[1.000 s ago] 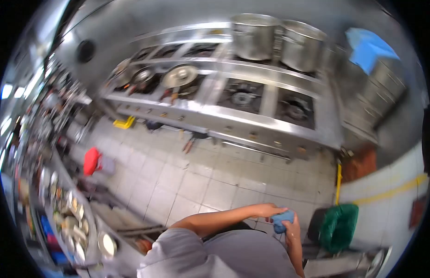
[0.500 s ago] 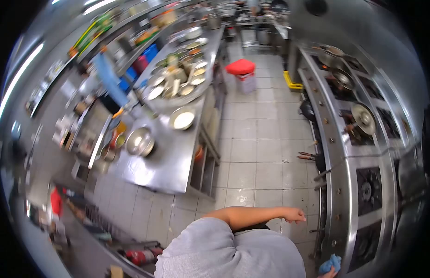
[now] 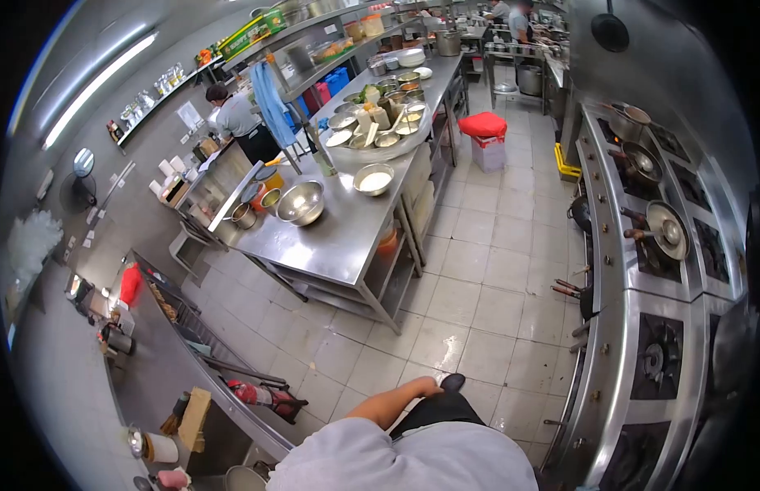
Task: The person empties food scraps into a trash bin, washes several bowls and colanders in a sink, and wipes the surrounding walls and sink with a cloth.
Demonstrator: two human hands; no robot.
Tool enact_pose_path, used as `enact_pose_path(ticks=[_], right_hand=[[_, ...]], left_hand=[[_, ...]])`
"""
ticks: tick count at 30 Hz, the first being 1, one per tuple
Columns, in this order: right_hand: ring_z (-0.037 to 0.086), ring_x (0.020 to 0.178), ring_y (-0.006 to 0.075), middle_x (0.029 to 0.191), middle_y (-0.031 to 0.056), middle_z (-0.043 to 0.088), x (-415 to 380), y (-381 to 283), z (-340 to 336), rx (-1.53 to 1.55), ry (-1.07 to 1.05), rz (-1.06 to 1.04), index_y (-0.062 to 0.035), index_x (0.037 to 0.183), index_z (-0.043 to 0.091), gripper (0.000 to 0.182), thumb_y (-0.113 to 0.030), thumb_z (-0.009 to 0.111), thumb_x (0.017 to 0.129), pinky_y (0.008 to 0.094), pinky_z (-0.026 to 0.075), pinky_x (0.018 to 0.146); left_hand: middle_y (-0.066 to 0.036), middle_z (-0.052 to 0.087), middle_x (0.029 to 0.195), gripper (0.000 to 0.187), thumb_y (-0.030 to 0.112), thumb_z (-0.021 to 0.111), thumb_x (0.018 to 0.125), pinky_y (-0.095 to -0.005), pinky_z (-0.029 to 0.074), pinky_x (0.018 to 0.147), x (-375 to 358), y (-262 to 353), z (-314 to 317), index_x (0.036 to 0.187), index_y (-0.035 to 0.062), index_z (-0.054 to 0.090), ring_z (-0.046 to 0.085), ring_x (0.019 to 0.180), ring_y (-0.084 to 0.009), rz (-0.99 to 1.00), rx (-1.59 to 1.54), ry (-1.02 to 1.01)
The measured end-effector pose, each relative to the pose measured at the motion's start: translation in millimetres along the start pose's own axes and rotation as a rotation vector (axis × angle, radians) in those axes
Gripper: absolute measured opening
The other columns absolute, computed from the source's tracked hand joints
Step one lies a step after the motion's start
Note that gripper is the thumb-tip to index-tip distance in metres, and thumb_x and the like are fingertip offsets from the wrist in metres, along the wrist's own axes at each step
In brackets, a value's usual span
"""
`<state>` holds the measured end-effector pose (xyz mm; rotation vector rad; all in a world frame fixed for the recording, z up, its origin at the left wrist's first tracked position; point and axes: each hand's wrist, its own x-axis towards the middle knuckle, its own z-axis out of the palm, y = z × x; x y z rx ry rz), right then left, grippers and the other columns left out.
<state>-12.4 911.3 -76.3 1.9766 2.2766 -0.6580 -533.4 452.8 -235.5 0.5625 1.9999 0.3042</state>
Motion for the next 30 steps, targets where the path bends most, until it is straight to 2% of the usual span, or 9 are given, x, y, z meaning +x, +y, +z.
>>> enact_pose_path(ticks=[3, 5, 12, 14, 16, 21, 23, 26, 30], right_hand=[[0.061, 0.084, 0.0376, 0.114, 0.0271, 0.059, -11.4, 3.5, 19.2, -0.064, -0.134, 0.016, 0.0019, 0.131, 0.053, 0.048, -0.029, 0.041, 0.096, 0.0527, 0.047, 0.072], [0.059, 0.093, 0.0395, 0.115, 0.0265, 0.058, -30.1, 8.9, 62.6, -0.626, 1.037, -0.511, 0.0016, 0.13, 0.052, 0.047, -0.026, 0.042, 0.094, 0.0518, 0.046, 0.079], [0.056, 0.115, 0.0334, 0.134, 0.0148, 0.052, 39.3, 117.8, 94.2, -0.606, 0.755, -0.088, -0.006, 0.138, 0.044, 0.05, -0.031, 0.045, 0.095, 0.0436, 0.046, 0.092], [0.031, 0.137, 0.0442, 0.156, 0.0156, 0.024, 39.0, 81.8, 53.9, -0.382, 0.261, 0.182, -0.011, 0.15, 0.028, 0.059, -0.037, 0.041, 0.098, 0.051, 0.029, 0.109], [0.03, 0.138, 0.0418, 0.154, 0.0166, 0.027, 44.2, 85.1, 46.3, -0.354, 0.306, 0.138, -0.0098, 0.148, 0.032, 0.059, -0.034, 0.046, 0.096, 0.0506, 0.031, 0.108], [0.037, 0.135, 0.0374, 0.151, 0.0186, 0.034, 63.7, 147.1, 59.7, -0.168, 0.526, -0.052, -0.0069, 0.142, 0.044, 0.054, -0.023, 0.055, 0.092, 0.0464, 0.037, 0.104], [0.051, 0.119, 0.0394, 0.136, 0.0231, 0.05, 60.3, 175.1, 64.6, -0.154, 0.537, 0.101, -0.0099, 0.131, 0.055, 0.044, -0.015, 0.058, 0.087, 0.0489, 0.042, 0.098], [0.059, 0.108, 0.0391, 0.12, 0.0248, 0.06, 135.1, 356.8, 99.7, -0.094, 0.484, -0.261, -0.0056, 0.127, 0.058, 0.04, -0.016, 0.058, 0.089, 0.0474, 0.046, 0.092], [0.062, 0.1, 0.0381, 0.112, 0.0246, 0.064, 105.2, 314.7, 12.2, -0.141, 0.863, -0.081, 0.0, 0.124, 0.059, 0.036, -0.016, 0.056, 0.091, 0.0452, 0.048, 0.09]], left_hand=[[-0.023, 0.068, 0.095, 0.06, 0.051, 0.051, 0.092, -0.0469, 0.054, 0.063, -20.1, -31.2, 16.4, 0.1, -0.0061, 0.068, 0.067, 0.062, -0.0346, -0.223, -0.066, -0.005], [-0.023, 0.068, 0.095, 0.06, 0.051, 0.051, 0.092, -0.0469, 0.054, 0.063, -23.6, -39.5, 17.6, 0.1, -0.006, 0.068, 0.067, 0.063, -0.0347, -0.255, -0.028, -0.004], [-0.021, 0.069, 0.082, 0.052, 0.048, 0.054, 0.09, -0.0464, 0.053, 0.071, -0.8, 32.5, -12.9, 0.093, -0.0017, 0.07, 0.067, 0.073, -0.0358, -0.122, 0.071, 0.064], [-0.021, 0.069, 0.087, 0.05, 0.047, 0.055, 0.088, -0.0464, 0.051, 0.078, 4.1, 76.9, -24.8, 0.093, -0.0005, 0.071, 0.066, 0.082, -0.037, -0.029, 0.091, 0.134], [-0.021, 0.069, 0.091, 0.049, 0.047, 0.056, 0.088, -0.0457, 0.051, 0.082, 25.7, 100.2, -22.8, 0.095, 0.0009, 0.071, 0.065, 0.09, -0.0376, 0.225, 0.091, 0.287], [-0.02, 0.069, 0.098, 0.044, 0.045, 0.058, 0.087, -0.0438, 0.051, 0.084, 24.7, 178.3, -23.7, 0.102, 0.0047, 0.07, 0.066, 0.094, -0.0358, 0.329, -0.022, 0.216], [-0.019, 0.069, 0.099, 0.043, 0.044, 0.059, 0.087, -0.0436, 0.051, 0.084, 20.6, 186.5, -18.6, 0.103, 0.0055, 0.07, 0.066, 0.094, -0.0358, 0.31, 0.026, 0.202], [-0.02, 0.069, 0.1, 0.043, 0.043, 0.059, 0.086, -0.0442, 0.051, 0.084, 13.3, 187.9, -18.8, 0.103, 0.0052, 0.07, 0.065, 0.094, -0.0367, 0.274, 0.044, 0.155], [-0.023, 0.068, 0.097, 0.047, 0.044, 0.056, 0.087, -0.0469, 0.05, 0.082, 30.2, 141.7, -18.2, 0.094, 0.0003, 0.071, 0.065, 0.092, -0.0391, 0.197, 0.236, 0.132]])
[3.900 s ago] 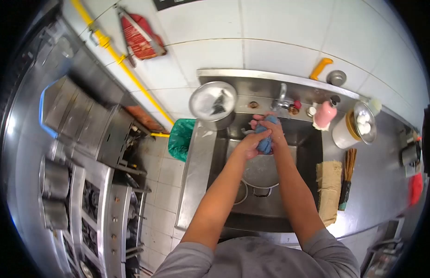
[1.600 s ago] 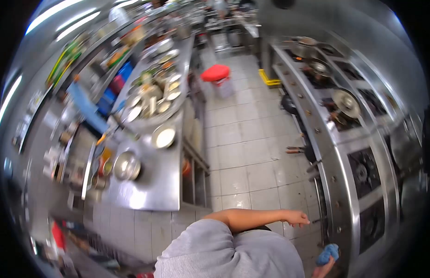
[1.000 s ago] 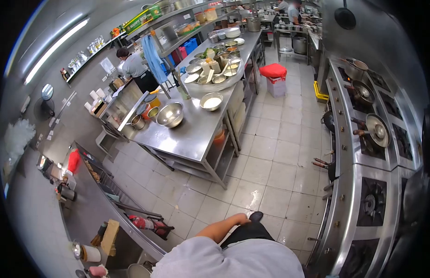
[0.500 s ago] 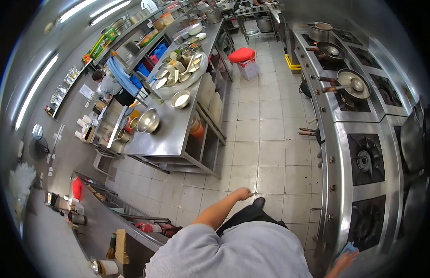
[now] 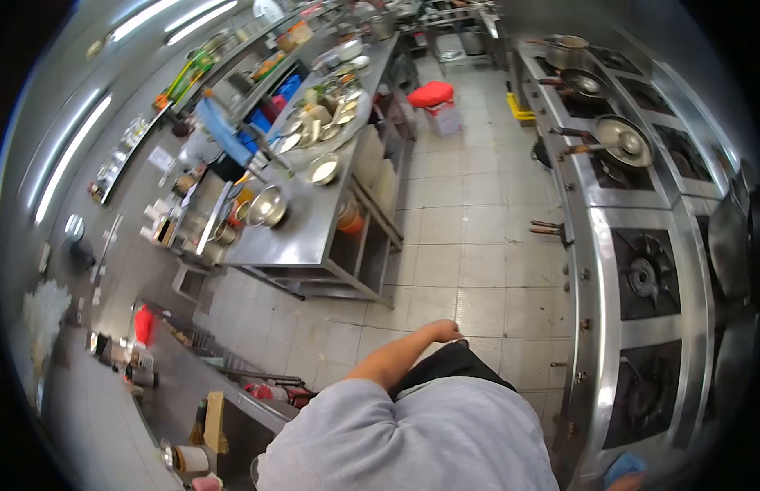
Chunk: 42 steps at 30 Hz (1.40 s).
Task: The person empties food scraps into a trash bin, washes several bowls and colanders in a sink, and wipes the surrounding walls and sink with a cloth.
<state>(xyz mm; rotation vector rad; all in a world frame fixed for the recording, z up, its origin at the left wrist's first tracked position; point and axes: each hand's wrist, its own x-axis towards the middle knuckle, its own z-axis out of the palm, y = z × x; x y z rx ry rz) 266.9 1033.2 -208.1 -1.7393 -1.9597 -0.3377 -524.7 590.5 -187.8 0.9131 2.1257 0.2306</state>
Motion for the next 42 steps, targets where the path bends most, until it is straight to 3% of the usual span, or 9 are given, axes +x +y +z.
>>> enact_pose_path(ticks=[3, 7, 10, 17, 19, 21, 25, 29, 42], right_hand=[[0.062, 0.104, 0.0303, 0.12, 0.0168, 0.063, 16.2, -6.1, 29.7, 0.479, -0.289, 0.321, 0.003, 0.129, 0.054, 0.038, -0.014, 0.048, 0.096, 0.0392, 0.049, 0.092], [0.047, 0.124, 0.0322, 0.134, 0.0171, 0.052, -21.8, -52.0, 39.8, 0.037, -0.167, 0.202, -0.005, 0.134, 0.05, 0.044, -0.009, 0.047, 0.09, 0.0434, 0.034, 0.107], [0.045, 0.123, 0.0368, 0.133, 0.0169, 0.051, -51.9, -145.0, -57.9, -0.207, -0.124, 0.271, -0.0104, 0.132, 0.052, 0.047, -0.016, 0.054, 0.085, 0.0493, 0.035, 0.104], [0.054, 0.114, 0.0331, 0.122, 0.0166, 0.057, -202.0, -230.1, -167.9, 0.194, -0.585, 0.569, -0.0075, 0.12, 0.059, 0.042, -0.002, 0.057, 0.078, 0.0395, 0.043, 0.096], [0.059, 0.105, 0.0256, 0.112, 0.0142, 0.062, -240.2, -231.0, -172.2, 0.763, -0.67, 0.959, -0.0049, 0.118, 0.06, 0.041, -0.001, 0.055, 0.077, 0.0354, 0.045, 0.093], [0.059, 0.101, 0.0198, 0.105, 0.0107, 0.064, -188.3, -260.7, -212.0, 0.665, -0.5, 1.271, -0.0036, 0.116, 0.061, 0.04, -0.001, 0.053, 0.077, 0.0319, 0.045, 0.091], [0.056, 0.108, 0.0267, 0.113, 0.0139, 0.06, -123.1, -233.0, -198.7, 0.471, -0.073, 0.707, -0.0043, 0.112, 0.061, 0.034, 0.0, 0.054, 0.079, 0.0342, 0.042, 0.096], [0.052, 0.109, 0.0375, 0.113, 0.0178, 0.056, -106.2, -229.6, -131.6, 0.265, -0.111, 0.483, -0.0042, 0.106, 0.061, 0.034, 0.003, 0.056, 0.073, 0.0427, 0.041, 0.096], [0.049, 0.106, 0.0389, 0.109, 0.0169, 0.051, 13.5, -571.0, 19.8, 0.436, -0.26, 0.066, -0.0077, 0.094, 0.062, 0.037, 0.009, 0.057, 0.062, 0.0456, 0.039, 0.095]], left_hand=[[-0.023, 0.068, 0.087, 0.047, 0.044, 0.056, 0.088, -0.0482, 0.049, 0.079, -5.9, -30.2, -0.4, 0.091, 0.0003, 0.071, 0.065, 0.085, -0.0395, -0.029, 0.053, 0.043], [-0.016, 0.066, 0.068, 0.044, 0.043, 0.056, 0.089, -0.041, 0.05, 0.059, 15.9, -52.2, 8.1, 0.083, 0.001, 0.07, 0.064, 0.062, -0.023, -0.05, 0.01, -0.087], [-0.013, 0.068, 0.099, 0.043, 0.037, 0.057, 0.091, -0.0342, 0.05, 0.052, 19.7, -10.2, -6.9, 0.118, 0.0029, 0.058, 0.063, 0.063, -0.0233, -0.302, -0.314, -0.29], [-0.012, 0.068, 0.101, 0.041, 0.035, 0.055, 0.093, -0.0321, 0.05, 0.052, 58.9, 32.2, -11.1, 0.119, 0.0037, 0.056, 0.064, 0.065, -0.0218, -0.185, -0.283, -0.378], [-0.011, 0.068, 0.099, 0.04, 0.035, 0.055, 0.093, -0.0315, 0.05, 0.052, 67.3, 31.4, -12.1, 0.118, 0.0041, 0.058, 0.064, 0.064, -0.0205, -0.169, -0.248, -0.393], [-0.01, 0.068, 0.097, 0.039, 0.036, 0.056, 0.093, -0.031, 0.049, 0.052, 78.7, 33.9, -8.5, 0.115, 0.0044, 0.06, 0.063, 0.063, -0.0192, -0.16, -0.247, -0.367], [-0.008, 0.068, 0.093, 0.038, 0.037, 0.056, 0.093, -0.0305, 0.049, 0.054, 75.3, 49.7, -31.6, 0.113, 0.0048, 0.062, 0.061, 0.062, -0.0173, -0.14, -0.231, -0.328], [-0.006, 0.067, 0.092, 0.038, 0.037, 0.056, 0.093, -0.0304, 0.048, 0.055, 74.6, 48.4, -50.8, 0.115, 0.0059, 0.062, 0.059, 0.064, -0.0162, -0.153, -0.291, -0.281], [-0.012, 0.069, 0.099, 0.042, 0.039, 0.058, 0.092, -0.0324, 0.048, 0.05, 99.6, -100.6, -75.2, 0.116, 0.0047, 0.062, 0.061, 0.061, -0.0202, -0.384, -0.555, -0.209]])
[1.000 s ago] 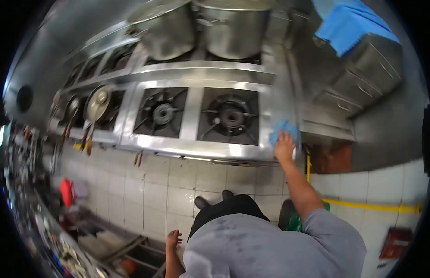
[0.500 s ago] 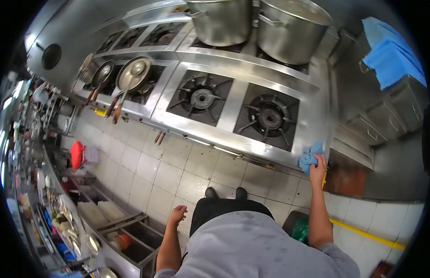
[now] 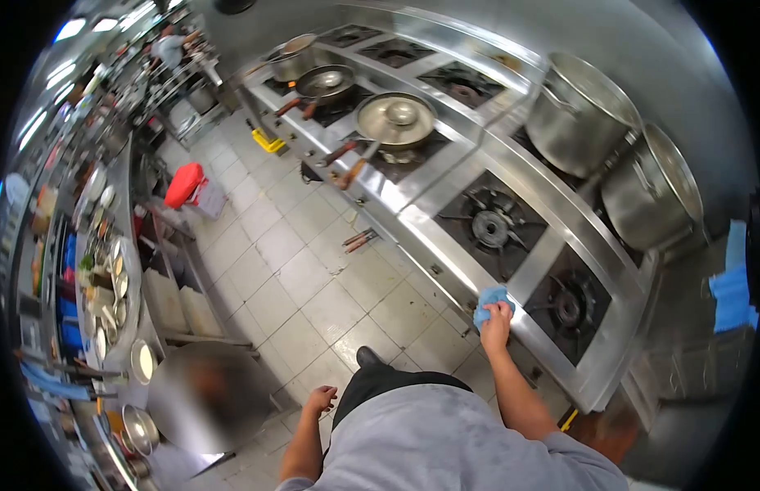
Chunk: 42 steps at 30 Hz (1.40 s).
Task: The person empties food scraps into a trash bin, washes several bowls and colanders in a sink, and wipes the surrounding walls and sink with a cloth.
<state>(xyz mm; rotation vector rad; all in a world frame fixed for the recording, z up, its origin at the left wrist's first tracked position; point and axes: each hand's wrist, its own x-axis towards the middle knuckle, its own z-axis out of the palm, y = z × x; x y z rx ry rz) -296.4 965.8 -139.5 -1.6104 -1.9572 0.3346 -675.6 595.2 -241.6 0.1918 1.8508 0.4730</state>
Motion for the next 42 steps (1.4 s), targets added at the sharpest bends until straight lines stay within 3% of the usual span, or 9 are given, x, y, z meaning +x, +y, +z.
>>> enact_pose_path(ticks=[6, 12, 17, 22, 24, 31, 35, 41, 42], right_hand=[[0.057, 0.094, 0.031, 0.095, 0.0118, 0.058, 109.0, -84.5, 131.7, 0.101, -0.247, -0.384, -0.0096, 0.098, 0.065, 0.039, 0.01, 0.055, 0.066, 0.0411, 0.046, 0.085], [0.06, 0.09, 0.0157, 0.097, 0.0036, 0.065, 221.7, -184.9, 122.0, 0.9, -0.563, 0.185, -0.0062, 0.112, 0.063, 0.031, -0.003, 0.061, 0.081, 0.0312, 0.049, 0.08], [0.061, 0.104, 0.0299, 0.112, 0.0196, 0.065, 294.2, -153.9, 164.9, 0.115, -0.216, -0.296, 0.0011, 0.125, 0.057, 0.046, -0.005, 0.062, 0.079, 0.0378, 0.047, 0.092], [0.018, 0.143, 0.0413, 0.151, 0.027, 0.027, 279.5, -160.6, 202.6, -0.577, -0.792, -0.219, 0.0048, 0.148, 0.016, 0.099, -0.04, 0.072, 0.079, 0.0411, 0.019, 0.118], [0.021, 0.14, 0.0451, 0.152, 0.0286, 0.023, 288.5, -178.4, 207.0, -0.826, -1.0, -0.397, 0.006, 0.139, 0.04, 0.069, -0.046, 0.047, 0.094, 0.0473, 0.015, 0.117], [0.044, 0.128, 0.0384, 0.146, 0.0228, 0.036, 258.0, -239.2, 207.7, -0.857, -0.374, -0.346, -0.0009, 0.138, 0.041, 0.062, -0.029, 0.057, 0.085, 0.052, 0.041, 0.102], [0.044, 0.125, 0.0399, 0.143, 0.0236, 0.038, 273.3, -176.5, 277.8, -0.666, -0.014, -1.102, -0.0008, 0.138, 0.041, 0.067, -0.021, 0.062, 0.078, 0.0512, 0.038, 0.104], [0.064, 0.076, 0.0287, 0.081, 0.016, 0.064, 157.5, -301.4, 365.3, -0.012, -1.127, -0.901, 0.0028, 0.113, 0.061, 0.038, -0.009, 0.064, 0.077, 0.037, 0.052, 0.071], [0.061, 0.068, 0.0183, 0.079, 0.0081, 0.062, 128.0, -355.1, 356.6, -0.008, -1.456, -0.417, 0.0015, 0.11, 0.061, 0.031, -0.008, 0.061, 0.081, 0.0309, 0.05, 0.059]], left_hand=[[-0.013, 0.066, 0.11, 0.045, 0.039, 0.058, 0.092, -0.0348, 0.052, 0.058, -14.8, -20.3, -81.5, 0.122, 0.006, 0.058, 0.062, 0.077, -0.023, -0.095, -0.196, 0.052], [-0.008, 0.055, 0.119, 0.048, 0.041, 0.059, 0.093, -0.0416, 0.058, 0.067, -67.4, -58.0, -104.6, 0.129, 0.0121, 0.049, 0.062, 0.082, -0.0243, -0.035, -0.741, -0.046], [-0.002, 0.058, 0.124, 0.052, 0.053, 0.057, 0.09, -0.0343, 0.048, 0.067, -102.3, -105.7, -40.7, 0.127, 0.017, 0.055, 0.057, 0.089, -0.011, -0.074, -0.889, -0.166], [-0.012, 0.049, 0.139, 0.074, 0.067, 0.058, 0.081, -0.0566, 0.044, 0.096, -135.6, -91.2, -18.7, 0.135, 0.0161, 0.052, 0.048, 0.124, -0.0336, -0.243, -0.826, -0.214], [-0.006, 0.046, 0.142, 0.068, 0.063, 0.055, 0.084, -0.0536, 0.052, 0.086, -115.2, -105.8, -8.7, 0.136, 0.0204, 0.05, 0.053, 0.115, -0.0327, -0.26, -0.942, -0.266], [-0.003, 0.053, 0.134, 0.066, 0.064, 0.053, 0.086, -0.045, 0.051, 0.084, -128.7, -80.6, -58.5, 0.136, 0.0211, 0.051, 0.054, 0.115, -0.0252, -0.211, -1.11, 0.014], [-0.005, 0.056, 0.129, 0.065, 0.058, 0.059, 0.087, -0.0397, 0.053, 0.077, -156.5, -87.6, -104.4, 0.134, 0.014, 0.052, 0.056, 0.104, -0.0202, 0.02, -1.206, 0.381], [-0.013, 0.054, 0.128, 0.055, 0.042, 0.056, 0.095, -0.0357, 0.057, 0.077, -235.2, -132.0, -233.1, 0.135, 0.0052, 0.046, 0.064, 0.094, -0.0221, 0.504, -1.655, 0.85], [-0.014, 0.054, 0.128, 0.055, 0.041, 0.055, 0.095, -0.0354, 0.056, 0.076, -237.6, -148.9, -255.3, 0.135, 0.0051, 0.045, 0.063, 0.093, -0.0231, 0.48, -1.673, 0.989]])
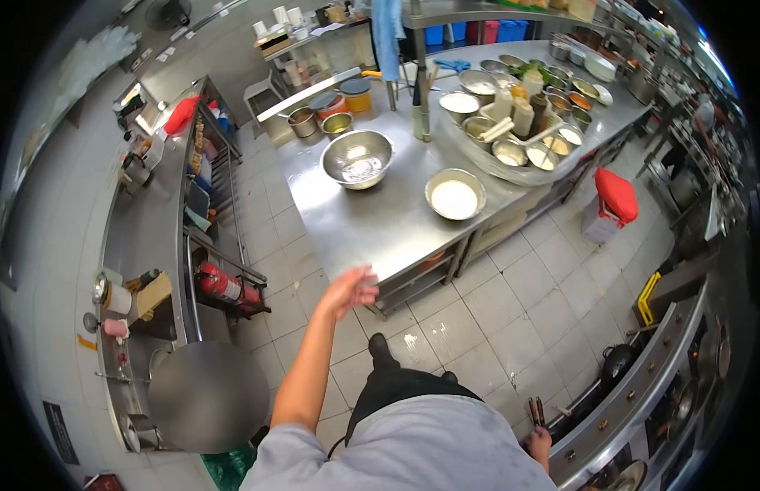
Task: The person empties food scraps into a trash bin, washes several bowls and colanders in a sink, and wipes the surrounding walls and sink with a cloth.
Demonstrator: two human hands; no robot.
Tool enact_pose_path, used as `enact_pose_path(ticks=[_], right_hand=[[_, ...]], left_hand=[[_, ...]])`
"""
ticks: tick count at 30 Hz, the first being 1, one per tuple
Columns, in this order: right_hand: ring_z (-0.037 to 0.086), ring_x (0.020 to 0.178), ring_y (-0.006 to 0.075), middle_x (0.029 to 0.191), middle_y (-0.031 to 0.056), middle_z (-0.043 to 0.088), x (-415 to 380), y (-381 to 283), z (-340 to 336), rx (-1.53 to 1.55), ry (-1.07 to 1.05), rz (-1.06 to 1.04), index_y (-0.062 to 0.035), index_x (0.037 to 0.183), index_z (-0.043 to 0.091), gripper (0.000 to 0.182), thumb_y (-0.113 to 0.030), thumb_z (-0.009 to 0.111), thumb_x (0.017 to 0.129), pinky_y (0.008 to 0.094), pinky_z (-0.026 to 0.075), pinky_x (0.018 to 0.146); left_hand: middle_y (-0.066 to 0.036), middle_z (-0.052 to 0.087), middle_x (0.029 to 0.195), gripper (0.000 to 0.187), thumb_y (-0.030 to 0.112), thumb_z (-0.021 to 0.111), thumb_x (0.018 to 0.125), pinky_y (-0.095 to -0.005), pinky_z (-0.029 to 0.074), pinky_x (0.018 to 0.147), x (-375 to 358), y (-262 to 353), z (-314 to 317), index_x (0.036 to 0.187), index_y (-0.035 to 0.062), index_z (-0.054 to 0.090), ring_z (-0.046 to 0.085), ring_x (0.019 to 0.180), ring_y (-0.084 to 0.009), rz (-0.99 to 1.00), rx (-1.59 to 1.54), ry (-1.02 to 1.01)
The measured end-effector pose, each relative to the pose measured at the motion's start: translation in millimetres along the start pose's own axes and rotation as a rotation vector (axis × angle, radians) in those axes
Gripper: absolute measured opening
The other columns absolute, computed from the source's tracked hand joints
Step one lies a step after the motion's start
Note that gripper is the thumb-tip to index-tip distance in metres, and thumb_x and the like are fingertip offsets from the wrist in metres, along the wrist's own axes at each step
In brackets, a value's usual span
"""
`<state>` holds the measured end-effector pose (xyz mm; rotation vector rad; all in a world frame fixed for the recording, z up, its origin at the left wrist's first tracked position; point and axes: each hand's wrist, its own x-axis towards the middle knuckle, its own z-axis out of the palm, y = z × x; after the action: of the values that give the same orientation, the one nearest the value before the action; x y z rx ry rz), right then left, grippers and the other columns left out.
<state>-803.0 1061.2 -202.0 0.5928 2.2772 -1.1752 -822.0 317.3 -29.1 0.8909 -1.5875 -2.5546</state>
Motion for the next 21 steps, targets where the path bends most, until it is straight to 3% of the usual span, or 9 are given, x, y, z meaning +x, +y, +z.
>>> enact_pose_path(ticks=[1, 3, 7, 11, 13, 14, 16, 18, 21], right_hand=[[0.056, 0.062, 0.0113, 0.08, 0.0037, 0.06, 28.9, -14.5, 17.5, 0.203, -0.103, -0.05, -0.0007, 0.108, 0.061, 0.025, -0.009, 0.06, 0.085, 0.0253, 0.045, 0.051], [0.058, 0.061, 0.0134, 0.077, 0.0048, 0.062, 67.5, -72.0, 61.1, 0.135, -0.047, -0.224, -0.005, 0.111, 0.06, 0.024, -0.009, 0.057, 0.088, 0.0254, 0.045, 0.05], [0.061, 0.07, 0.0131, 0.09, 0.0067, 0.066, 23.3, -263.6, 139.9, 0.216, -0.123, -0.242, -0.0047, 0.119, 0.057, 0.028, -0.011, 0.056, 0.092, 0.025, 0.048, 0.059], [0.063, 0.078, 0.0138, 0.098, 0.0081, 0.068, -19.9, -375.5, 229.4, 0.181, -0.281, -0.346, -0.0042, 0.123, 0.056, 0.031, -0.014, 0.056, 0.094, 0.026, 0.049, 0.065], [0.063, 0.078, 0.0139, 0.099, 0.0084, 0.068, -42.1, -410.1, 275.8, 0.175, -0.364, -0.412, -0.0037, 0.123, 0.056, 0.031, -0.015, 0.056, 0.094, 0.026, 0.049, 0.065], [0.063, 0.078, 0.014, 0.101, 0.0087, 0.068, -53.5, -424.1, 295.1, 0.173, -0.449, -0.465, -0.0033, 0.123, 0.056, 0.03, -0.015, 0.056, 0.095, 0.0261, 0.049, 0.065], [0.064, 0.079, 0.0146, 0.103, 0.0093, 0.067, -81.0, -452.0, 323.7, 0.171, -0.522, -0.482, -0.0031, 0.126, 0.053, 0.034, -0.016, 0.057, 0.095, 0.0266, 0.05, 0.067], [0.064, 0.081, 0.0152, 0.104, 0.0099, 0.067, -93.4, -482.7, 338.3, 0.175, -0.603, -0.51, -0.003, 0.13, 0.051, 0.038, -0.016, 0.057, 0.095, 0.0271, 0.05, 0.069], [0.063, 0.093, 0.0214, 0.121, 0.0149, 0.06, -92.9, -527.7, 359.3, 0.264, -0.739, -0.414, -0.0056, 0.145, 0.031, 0.056, -0.028, 0.052, 0.099, 0.0319, 0.052, 0.077]], left_hand=[[-0.014, 0.053, 0.127, 0.055, 0.041, 0.055, 0.096, -0.0352, 0.056, 0.074, 23.9, 17.8, -7.2, 0.135, 0.0049, 0.043, 0.063, 0.093, -0.0241, 0.078, -0.006, 0.099], [-0.014, 0.051, 0.129, 0.057, 0.04, 0.056, 0.095, -0.0349, 0.055, 0.071, 70.5, 53.1, -21.5, 0.137, 0.0047, 0.039, 0.063, 0.09, -0.027, 0.157, -0.086, 0.253], [-0.02, 0.043, 0.135, 0.075, 0.048, 0.064, 0.088, -0.0369, 0.056, 0.063, 155.1, 119.3, -46.2, 0.139, 0.0029, 0.033, 0.062, 0.087, -0.0309, 0.181, -0.051, 0.455], [-0.023, 0.05, 0.124, 0.08, 0.048, 0.07, 0.083, -0.0381, 0.056, 0.055, 209.9, 161.7, -59.3, 0.136, 0.0003, 0.034, 0.063, 0.085, -0.0331, 0.135, -0.043, 0.641], [-0.026, 0.061, 0.107, 0.071, 0.036, 0.073, 0.08, -0.0454, 0.056, 0.066, 217.1, 172.5, -66.8, 0.126, -0.0063, 0.04, 0.066, 0.083, -0.0381, 0.157, 0.239, 0.791], [-0.026, 0.061, 0.107, 0.071, 0.036, 0.073, 0.08, -0.0454, 0.056, 0.066, 230.7, 169.1, -84.9, 0.126, -0.0063, 0.04, 0.066, 0.083, -0.0381, 0.153, 0.234, 0.792], [-0.029, 0.062, 0.104, 0.056, 0.022, 0.07, 0.078, -0.0479, 0.053, 0.078, 274.3, 140.7, -130.2, 0.121, -0.0048, 0.044, 0.064, 0.092, -0.0435, 0.242, 0.432, 0.889], [-0.029, 0.063, 0.103, 0.049, 0.019, 0.067, 0.078, -0.047, 0.052, 0.08, 248.4, 139.5, -143.3, 0.117, -0.0036, 0.047, 0.064, 0.094, -0.0435, 0.27, 0.451, 0.901], [-0.027, 0.064, 0.102, 0.037, 0.012, 0.063, 0.078, -0.0452, 0.05, 0.083, 193.8, 129.2, -154.8, 0.11, -0.0011, 0.054, 0.063, 0.096, -0.0435, 0.325, 0.492, 0.925]])
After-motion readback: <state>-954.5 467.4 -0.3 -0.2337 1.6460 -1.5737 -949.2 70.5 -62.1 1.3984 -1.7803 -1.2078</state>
